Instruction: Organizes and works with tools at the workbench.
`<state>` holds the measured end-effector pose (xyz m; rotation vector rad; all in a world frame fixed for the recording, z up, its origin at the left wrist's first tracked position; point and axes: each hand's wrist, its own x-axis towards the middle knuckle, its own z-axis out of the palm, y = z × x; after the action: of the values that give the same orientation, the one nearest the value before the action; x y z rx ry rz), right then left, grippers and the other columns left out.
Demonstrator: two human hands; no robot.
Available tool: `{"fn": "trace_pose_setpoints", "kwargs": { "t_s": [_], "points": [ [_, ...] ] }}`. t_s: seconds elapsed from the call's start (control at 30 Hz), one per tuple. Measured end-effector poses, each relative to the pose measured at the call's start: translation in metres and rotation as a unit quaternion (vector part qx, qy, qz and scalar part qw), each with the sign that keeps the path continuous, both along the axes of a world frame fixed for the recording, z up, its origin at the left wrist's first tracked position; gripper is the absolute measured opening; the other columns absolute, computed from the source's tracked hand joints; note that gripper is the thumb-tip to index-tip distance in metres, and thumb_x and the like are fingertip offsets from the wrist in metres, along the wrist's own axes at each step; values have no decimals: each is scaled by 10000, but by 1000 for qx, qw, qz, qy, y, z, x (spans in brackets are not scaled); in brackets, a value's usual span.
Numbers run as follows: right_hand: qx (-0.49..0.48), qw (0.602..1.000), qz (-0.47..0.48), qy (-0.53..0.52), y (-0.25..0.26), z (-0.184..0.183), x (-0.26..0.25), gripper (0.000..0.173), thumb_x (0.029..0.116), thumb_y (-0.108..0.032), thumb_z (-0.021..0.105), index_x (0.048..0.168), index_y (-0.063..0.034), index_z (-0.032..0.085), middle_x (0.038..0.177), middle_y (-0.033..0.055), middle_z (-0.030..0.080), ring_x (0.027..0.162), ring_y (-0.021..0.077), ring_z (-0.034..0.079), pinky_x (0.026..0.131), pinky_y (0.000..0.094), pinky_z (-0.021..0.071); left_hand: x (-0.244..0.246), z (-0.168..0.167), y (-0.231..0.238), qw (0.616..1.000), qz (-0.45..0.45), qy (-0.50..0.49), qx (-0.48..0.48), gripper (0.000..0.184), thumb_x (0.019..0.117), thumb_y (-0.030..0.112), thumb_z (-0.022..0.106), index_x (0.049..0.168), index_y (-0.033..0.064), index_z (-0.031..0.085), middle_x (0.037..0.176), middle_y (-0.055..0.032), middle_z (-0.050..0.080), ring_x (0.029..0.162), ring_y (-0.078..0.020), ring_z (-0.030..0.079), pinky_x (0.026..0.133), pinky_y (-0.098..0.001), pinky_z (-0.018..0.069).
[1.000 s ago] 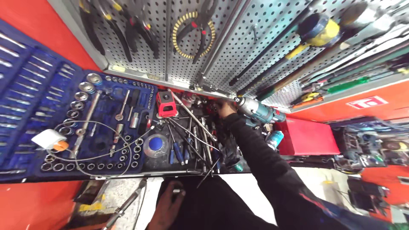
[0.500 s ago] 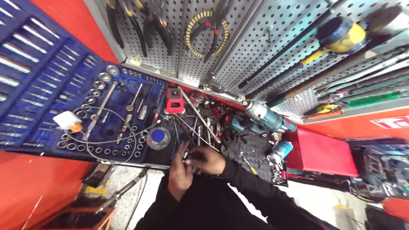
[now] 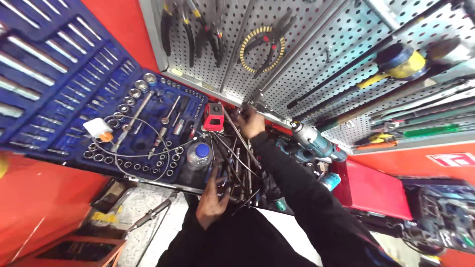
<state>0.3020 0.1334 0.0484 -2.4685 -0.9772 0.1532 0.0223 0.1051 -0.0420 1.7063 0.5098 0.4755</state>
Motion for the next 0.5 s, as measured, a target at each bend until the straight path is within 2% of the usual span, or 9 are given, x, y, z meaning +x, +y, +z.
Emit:
{"fn": "trace_pose_setpoints", "kwargs": {
  "t_s": [0.07,0.13,0.2,0.23,0.33,0.4,0.43,0.5],
  "points": [
    [-9,998,-34,-55,20,-7,18,415,983,-378,654,1245,-56,650,992,153,747,883,346,734,793,602,584,-18,-2,2,999,-28,33,-7,759,952,214,673,1581,-1,307,1341,-134,662,1077,-154,718,926,-351,616],
    [-49,995,-63,-55,38,-8,26,425,983,-390,632,1259,-69,668,1052,146,760,965,354,738,870,606,564,-35,-8,0,999,-34,38,2,642,964,208,676,1530,30,432,1298,-112,679,1010,-128,720,882,-327,621],
    [-76,992,-73,-68,47,-12,28,421,990,-404,606,1254,-84,676,1055,138,761,978,350,736,876,598,562,-48,-18,-2,998,-42,31,19,525,969,207,675,1451,41,551,1279,-114,688,1035,-128,711,931,-327,604],
    [-84,990,-81,-74,50,-13,28,423,995,-408,592,1266,-93,672,1048,135,761,971,348,737,867,591,565,-53,-21,-3,998,-50,43,16,481,973,214,668,1419,53,585,1251,-101,699,1015,-118,712,927,-320,604],
    [-87,987,-111,-71,53,-11,25,475,1008,-400,584,1379,-104,586,1064,153,753,975,367,735,872,594,561,-61,-24,-4,994,-69,89,11,387,977,257,638,1320,79,656,1046,-48,742,842,-97,715,802,-313,624],
    [-67,987,-120,-81,55,-10,24,493,1011,-362,586,1437,-120,524,1025,147,755,940,372,738,840,590,567,-61,-25,-2,991,-82,101,19,367,983,275,626,1295,88,670,1034,-48,745,850,-109,721,815,-336,626],
    [-59,988,-117,-87,56,-9,25,460,1012,-340,586,1416,-123,544,1030,140,758,941,362,742,838,587,571,-60,-26,0,991,-86,103,22,352,985,274,631,1280,90,680,1049,-58,746,873,-126,724,837,-359,624],
    [-39,989,-88,-109,56,-10,27,319,1002,-298,590,1250,-108,654,1035,125,761,950,334,745,835,572,575,-55,-28,3,990,-93,100,36,326,981,275,632,1237,86,700,1029,-68,747,881,-150,725,849,-387,618]
  ]
}}
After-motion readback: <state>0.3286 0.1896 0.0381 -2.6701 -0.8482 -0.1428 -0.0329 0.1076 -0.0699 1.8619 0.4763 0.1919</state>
